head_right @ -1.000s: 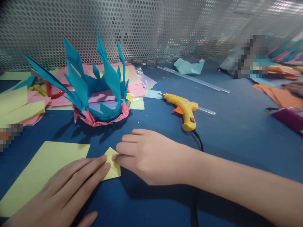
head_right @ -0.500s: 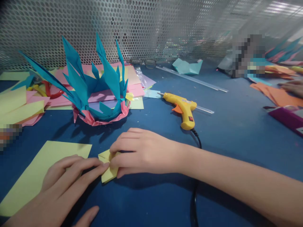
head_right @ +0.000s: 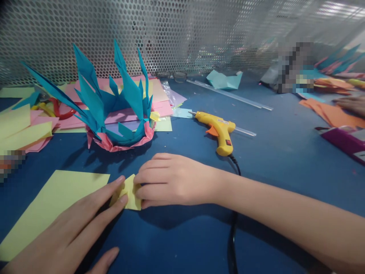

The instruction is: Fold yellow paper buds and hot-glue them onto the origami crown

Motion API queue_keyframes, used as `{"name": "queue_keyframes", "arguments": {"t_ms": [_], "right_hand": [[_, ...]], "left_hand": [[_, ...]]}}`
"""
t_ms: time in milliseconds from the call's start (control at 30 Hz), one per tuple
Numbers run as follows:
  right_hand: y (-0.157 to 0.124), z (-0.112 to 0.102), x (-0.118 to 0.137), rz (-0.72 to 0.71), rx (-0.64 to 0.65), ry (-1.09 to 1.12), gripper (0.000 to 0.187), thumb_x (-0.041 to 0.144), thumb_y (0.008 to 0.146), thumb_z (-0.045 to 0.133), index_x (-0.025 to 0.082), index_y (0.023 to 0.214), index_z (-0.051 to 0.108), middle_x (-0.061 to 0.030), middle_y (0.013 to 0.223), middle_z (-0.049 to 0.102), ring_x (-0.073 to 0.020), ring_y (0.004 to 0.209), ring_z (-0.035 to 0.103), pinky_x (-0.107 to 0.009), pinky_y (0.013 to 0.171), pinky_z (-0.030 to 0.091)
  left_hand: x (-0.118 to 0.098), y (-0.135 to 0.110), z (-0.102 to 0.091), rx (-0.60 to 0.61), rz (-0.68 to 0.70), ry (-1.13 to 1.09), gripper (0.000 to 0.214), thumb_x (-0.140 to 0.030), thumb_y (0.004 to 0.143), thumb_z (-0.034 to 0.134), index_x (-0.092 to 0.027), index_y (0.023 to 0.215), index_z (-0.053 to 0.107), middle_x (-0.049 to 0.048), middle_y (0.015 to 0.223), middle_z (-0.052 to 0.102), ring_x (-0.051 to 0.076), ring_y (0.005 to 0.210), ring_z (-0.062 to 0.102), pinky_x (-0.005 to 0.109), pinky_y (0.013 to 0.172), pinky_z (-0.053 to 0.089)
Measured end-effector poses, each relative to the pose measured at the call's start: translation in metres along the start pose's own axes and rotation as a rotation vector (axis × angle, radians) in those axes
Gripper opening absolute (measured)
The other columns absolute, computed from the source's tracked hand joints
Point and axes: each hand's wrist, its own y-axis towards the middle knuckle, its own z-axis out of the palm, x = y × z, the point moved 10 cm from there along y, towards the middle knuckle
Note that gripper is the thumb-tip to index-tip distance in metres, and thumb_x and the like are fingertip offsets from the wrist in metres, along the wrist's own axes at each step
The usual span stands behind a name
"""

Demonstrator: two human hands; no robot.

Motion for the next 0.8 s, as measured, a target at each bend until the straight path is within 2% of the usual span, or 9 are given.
{"name": "queue_keyframes", "arguments": {"t_ms": [233, 533, 800], "right_hand": [[0.0018, -0.0009, -0.0061, 0.073, -0.053, 0.067, 0.013, 0.017, 0.094, 0.057, 0.010, 0.088, 0.067, -0.0094, 0.095, 0.073, -0.0167, 0.085, 0.064, -0.030, 0.075, 0.052], [0.0038, 0.0004, -0.0020, 0.001, 0.010, 0.112, 0.011, 0.016, 0.092, 0.060, 0.009, 0.092, 0.068, -0.0101, 0.096, 0.073, -0.0173, 0.092, 0.065, -0.030, 0.079, 0.051], [0.0039, 0.0036, -0.0095, 0.069, 0.009, 0.205, 0.010, 0.012, 0.091, 0.061, 0.009, 0.090, 0.070, -0.0103, 0.096, 0.072, -0.0172, 0.088, 0.065, -0.030, 0.081, 0.051]], "left_hand": [[-0.0042, -0.0056, -0.0062, -0.098, 0.015, 0.005, 0.034, -0.025, 0.096, 0.042, -0.012, 0.122, 0.059, 0.0068, 0.123, 0.070, 0.020, 0.125, 0.055, 0.029, 0.110, 0.035], [-0.0060, -0.0046, -0.0007, -0.064, 0.035, 0.015, 0.033, -0.025, 0.097, 0.041, -0.010, 0.120, 0.059, 0.0110, 0.125, 0.068, 0.024, 0.127, 0.051, 0.035, 0.112, 0.029], [-0.0098, -0.0053, -0.0025, -0.055, 0.062, 0.032, 0.034, -0.024, 0.097, 0.039, -0.009, 0.120, 0.060, 0.0119, 0.124, 0.068, 0.024, 0.122, 0.055, 0.034, 0.111, 0.030]]}}
